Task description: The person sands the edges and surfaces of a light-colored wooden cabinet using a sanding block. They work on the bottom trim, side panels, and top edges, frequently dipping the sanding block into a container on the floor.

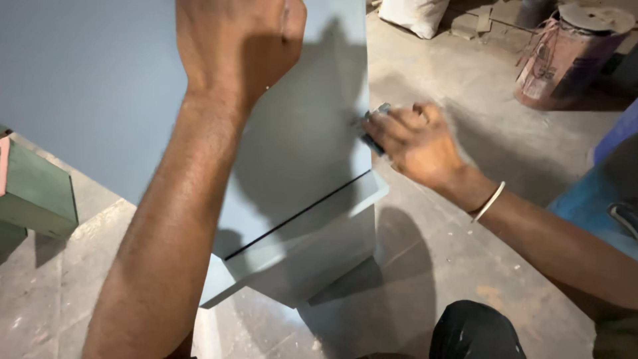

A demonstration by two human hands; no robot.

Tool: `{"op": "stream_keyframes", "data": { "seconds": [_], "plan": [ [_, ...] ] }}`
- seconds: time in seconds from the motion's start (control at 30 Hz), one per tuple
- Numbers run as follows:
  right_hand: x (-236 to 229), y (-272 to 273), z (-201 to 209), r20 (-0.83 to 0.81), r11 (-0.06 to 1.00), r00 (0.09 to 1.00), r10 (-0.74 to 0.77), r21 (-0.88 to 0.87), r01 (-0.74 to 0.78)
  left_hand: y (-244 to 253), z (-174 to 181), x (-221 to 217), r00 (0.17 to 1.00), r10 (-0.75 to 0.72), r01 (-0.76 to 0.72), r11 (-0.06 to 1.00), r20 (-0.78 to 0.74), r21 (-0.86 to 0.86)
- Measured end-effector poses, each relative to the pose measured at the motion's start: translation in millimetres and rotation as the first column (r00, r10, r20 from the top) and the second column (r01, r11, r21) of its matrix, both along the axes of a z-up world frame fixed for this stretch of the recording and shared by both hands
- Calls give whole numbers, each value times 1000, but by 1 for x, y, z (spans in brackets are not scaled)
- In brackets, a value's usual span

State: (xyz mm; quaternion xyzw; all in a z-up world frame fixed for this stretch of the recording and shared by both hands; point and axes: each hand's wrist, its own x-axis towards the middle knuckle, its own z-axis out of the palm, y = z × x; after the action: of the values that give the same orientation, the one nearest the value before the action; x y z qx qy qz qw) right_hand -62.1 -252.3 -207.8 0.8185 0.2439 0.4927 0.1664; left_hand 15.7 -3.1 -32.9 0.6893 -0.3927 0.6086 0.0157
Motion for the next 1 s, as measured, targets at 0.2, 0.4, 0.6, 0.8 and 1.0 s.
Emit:
{"op": "stream_keyframes", "data": {
  "seconds": [0.2,0.4,0.6,0.8,1.0],
  "plan": [
    [26,-10,44,244,952,932,270,75,-295,10,-49,-8,996,-29,28,1000,87,15],
    [39,-16,25,115,989,983,146,20,-149,11,-74,2,999,7,-9,999,51,50],
    [1,-14,18,144,996,989,41,-90,-28,10,-73,-3,1000,26,-26,998,7,65],
    [30,-11,80,69,988,997,17,154,-28,10,-68,-12,999,27,-31,995,43,97],
    [21,5,62,216,989,966,145,8,-150,11,-67,-15,993,33,-47,992,112,121]
  ]
}}
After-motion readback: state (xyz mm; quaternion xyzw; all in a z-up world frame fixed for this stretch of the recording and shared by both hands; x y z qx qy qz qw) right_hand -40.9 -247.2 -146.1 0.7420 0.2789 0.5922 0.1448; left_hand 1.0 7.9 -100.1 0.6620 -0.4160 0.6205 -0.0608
